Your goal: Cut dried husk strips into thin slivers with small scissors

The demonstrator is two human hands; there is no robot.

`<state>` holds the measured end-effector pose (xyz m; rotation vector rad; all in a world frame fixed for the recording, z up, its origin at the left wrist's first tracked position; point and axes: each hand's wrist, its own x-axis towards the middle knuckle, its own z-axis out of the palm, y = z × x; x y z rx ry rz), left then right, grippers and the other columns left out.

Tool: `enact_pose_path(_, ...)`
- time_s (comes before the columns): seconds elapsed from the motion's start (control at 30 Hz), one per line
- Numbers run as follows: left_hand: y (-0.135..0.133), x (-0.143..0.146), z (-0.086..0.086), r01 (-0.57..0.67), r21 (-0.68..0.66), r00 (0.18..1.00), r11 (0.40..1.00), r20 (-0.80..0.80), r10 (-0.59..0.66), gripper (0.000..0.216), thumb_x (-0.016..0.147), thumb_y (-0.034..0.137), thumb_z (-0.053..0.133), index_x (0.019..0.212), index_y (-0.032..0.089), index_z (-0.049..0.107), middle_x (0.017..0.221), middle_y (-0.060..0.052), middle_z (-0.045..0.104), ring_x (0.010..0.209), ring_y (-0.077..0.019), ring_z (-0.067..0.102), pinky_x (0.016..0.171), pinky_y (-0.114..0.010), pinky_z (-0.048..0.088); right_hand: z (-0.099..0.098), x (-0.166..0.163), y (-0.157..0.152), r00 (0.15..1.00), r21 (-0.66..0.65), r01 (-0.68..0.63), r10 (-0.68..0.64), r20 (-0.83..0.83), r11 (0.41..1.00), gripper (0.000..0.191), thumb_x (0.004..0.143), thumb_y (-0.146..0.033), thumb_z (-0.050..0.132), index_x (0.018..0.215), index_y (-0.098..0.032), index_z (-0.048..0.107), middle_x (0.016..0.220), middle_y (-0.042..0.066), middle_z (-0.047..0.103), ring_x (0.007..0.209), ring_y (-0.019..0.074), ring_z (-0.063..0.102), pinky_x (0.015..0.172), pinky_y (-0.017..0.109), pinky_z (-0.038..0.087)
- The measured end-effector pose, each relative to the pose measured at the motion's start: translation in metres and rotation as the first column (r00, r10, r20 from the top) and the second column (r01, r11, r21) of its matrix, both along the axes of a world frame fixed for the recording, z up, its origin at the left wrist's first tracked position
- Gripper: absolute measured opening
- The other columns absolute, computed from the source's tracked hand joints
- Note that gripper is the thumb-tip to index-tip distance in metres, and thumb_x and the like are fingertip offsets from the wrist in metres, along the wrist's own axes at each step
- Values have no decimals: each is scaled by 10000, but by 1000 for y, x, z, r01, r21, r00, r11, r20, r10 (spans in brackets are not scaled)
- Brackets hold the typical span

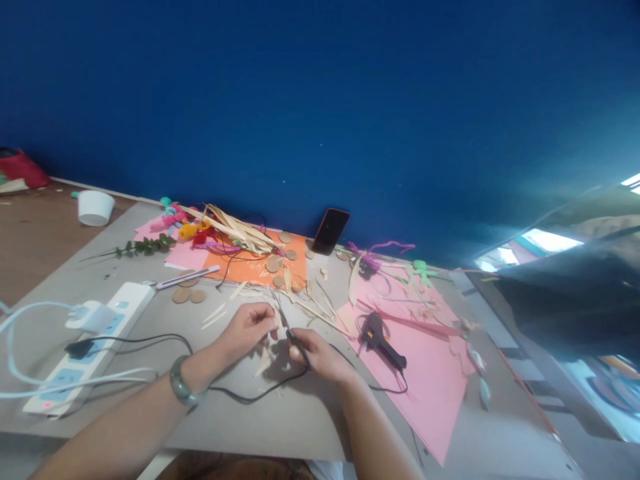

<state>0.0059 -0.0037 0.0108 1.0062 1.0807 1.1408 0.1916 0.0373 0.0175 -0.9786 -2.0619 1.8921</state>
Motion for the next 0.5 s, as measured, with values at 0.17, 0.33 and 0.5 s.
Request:
enact_pose_path(0.17, 0, 1, 0, -6, -28, 1000, 1000, 3, 6, 130, 723, 227, 578, 616, 155, 559, 580, -16, 611, 493, -92, 524, 482, -197, 404, 2, -1, -1, 1000, -10, 1, -1, -6, 1000, 499, 679, -642, 587, 700, -158, 468, 644, -34, 398, 606, 99, 340, 541, 214, 290)
enact_pose_path(0.33, 0, 0, 0, -3, -21, 1000, 1000, 1, 3, 132, 721, 215, 575, 604, 157, 561, 578, -18, 621, 484, -89, 524, 481, -198, 404, 0, 0, -1, 1000, -7, 10, -10, 17, 1000, 454, 696, -595, 587, 675, -168, 435, 635, -38, 357, 596, 96, 314, 524, 216, 261)
enact_pose_path(0.5, 0, 1, 2, -1, -24, 1000, 1000, -7, 1, 142, 731, 211, 566, 600, 157, 557, 582, -21, 619, 492, -89, 526, 493, -201, 409, -4, 1, 0, 1000, 10, -3, 3, 0, 1000, 444, 718, -583, 584, 686, -157, 460, 644, -31, 381, 603, 97, 325, 535, 217, 272)
